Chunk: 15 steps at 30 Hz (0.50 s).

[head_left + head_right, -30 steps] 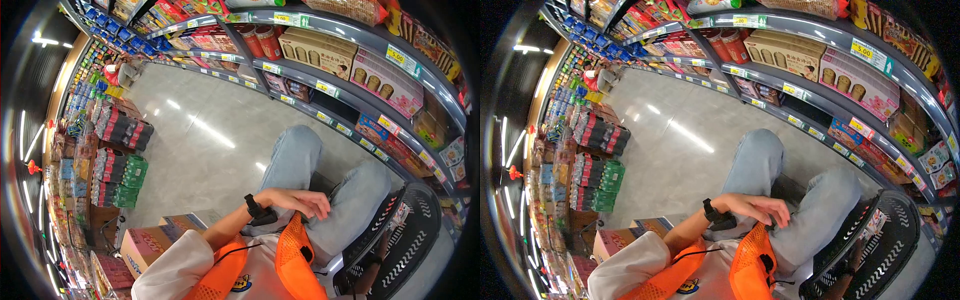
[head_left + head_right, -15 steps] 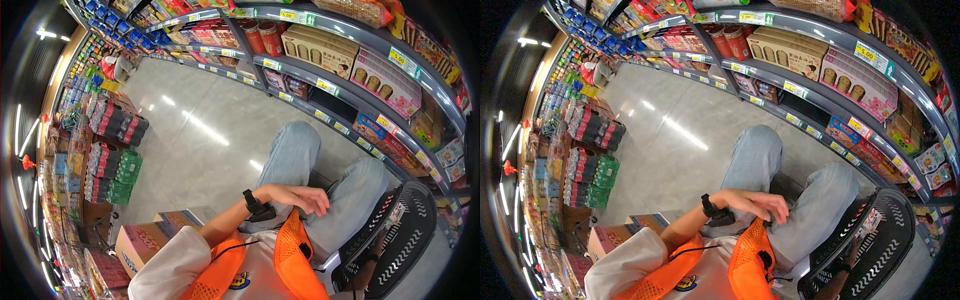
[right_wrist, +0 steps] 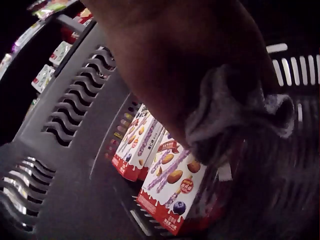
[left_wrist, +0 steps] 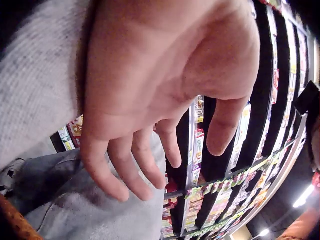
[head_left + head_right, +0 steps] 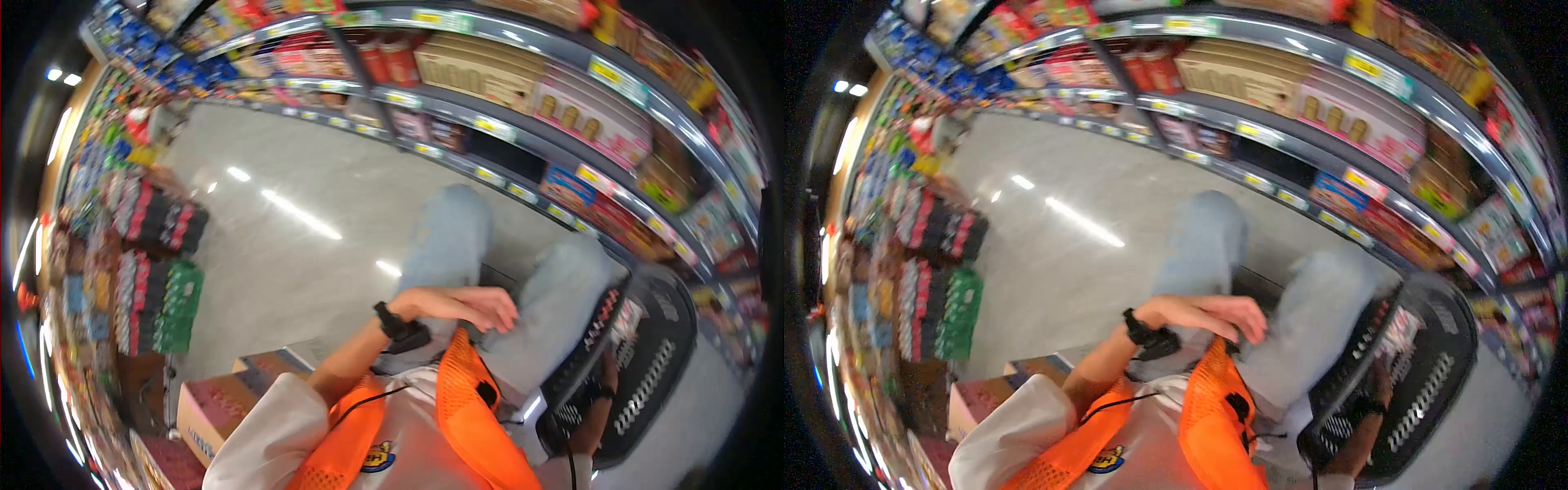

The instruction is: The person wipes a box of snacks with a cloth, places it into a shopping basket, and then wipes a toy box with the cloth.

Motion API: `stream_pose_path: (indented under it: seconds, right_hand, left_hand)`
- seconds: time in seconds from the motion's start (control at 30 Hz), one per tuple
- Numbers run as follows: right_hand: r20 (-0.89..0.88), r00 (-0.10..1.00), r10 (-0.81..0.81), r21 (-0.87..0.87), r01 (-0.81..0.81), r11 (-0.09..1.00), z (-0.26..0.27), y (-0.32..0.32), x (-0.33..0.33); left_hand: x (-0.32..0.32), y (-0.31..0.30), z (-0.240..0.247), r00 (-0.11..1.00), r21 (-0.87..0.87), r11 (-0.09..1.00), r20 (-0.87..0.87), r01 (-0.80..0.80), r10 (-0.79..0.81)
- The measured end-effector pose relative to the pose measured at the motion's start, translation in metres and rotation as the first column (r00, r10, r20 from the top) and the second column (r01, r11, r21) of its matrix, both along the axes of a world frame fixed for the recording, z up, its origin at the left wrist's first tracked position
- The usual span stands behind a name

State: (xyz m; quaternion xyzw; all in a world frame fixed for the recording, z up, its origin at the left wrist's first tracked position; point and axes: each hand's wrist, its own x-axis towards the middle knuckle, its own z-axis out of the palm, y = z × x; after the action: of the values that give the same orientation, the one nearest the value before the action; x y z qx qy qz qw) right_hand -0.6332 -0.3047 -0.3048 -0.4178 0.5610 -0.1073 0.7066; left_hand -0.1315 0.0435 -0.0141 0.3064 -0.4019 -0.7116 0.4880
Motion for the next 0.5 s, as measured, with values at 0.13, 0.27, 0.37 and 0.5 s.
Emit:
stream_pose_path:
  seconds: [0.13, 0.27, 0.37, 0.5]
  right_hand:
    - [-0.918, -0.141, 0.372, 0.168, -0.985, 0.042, -0.063, -0.062, -0.063]
    - [-0.802, 0.591, 0.081, -0.203, -0.398, 0.895, 0.086, -0.032, 0.0]
    - [-0.851, 0.462, 0.249, -0.146, -0.664, 0.733, 0.165, -0.045, 0.01]
    - [-0.791, 0.606, -0.089, -0.607, -0.757, 0.241, 0.292, -0.023, 0.1]
  left_hand:
    - [-0.002, 0.003, 0.014, 0.999, 0.072, 0.997, 0.039, 0.022, -0.025]
    - [-0.017, 0.019, 0.024, 0.998, 0.076, 0.995, 0.007, 0.066, -0.067]
    - [-0.024, 0.045, 0.037, 0.994, -0.008, 0.994, 0.024, 0.105, -0.105]
    - [-0.021, 0.068, 0.032, 0.994, -0.069, 0.995, -0.074, 0.073, -0.078]
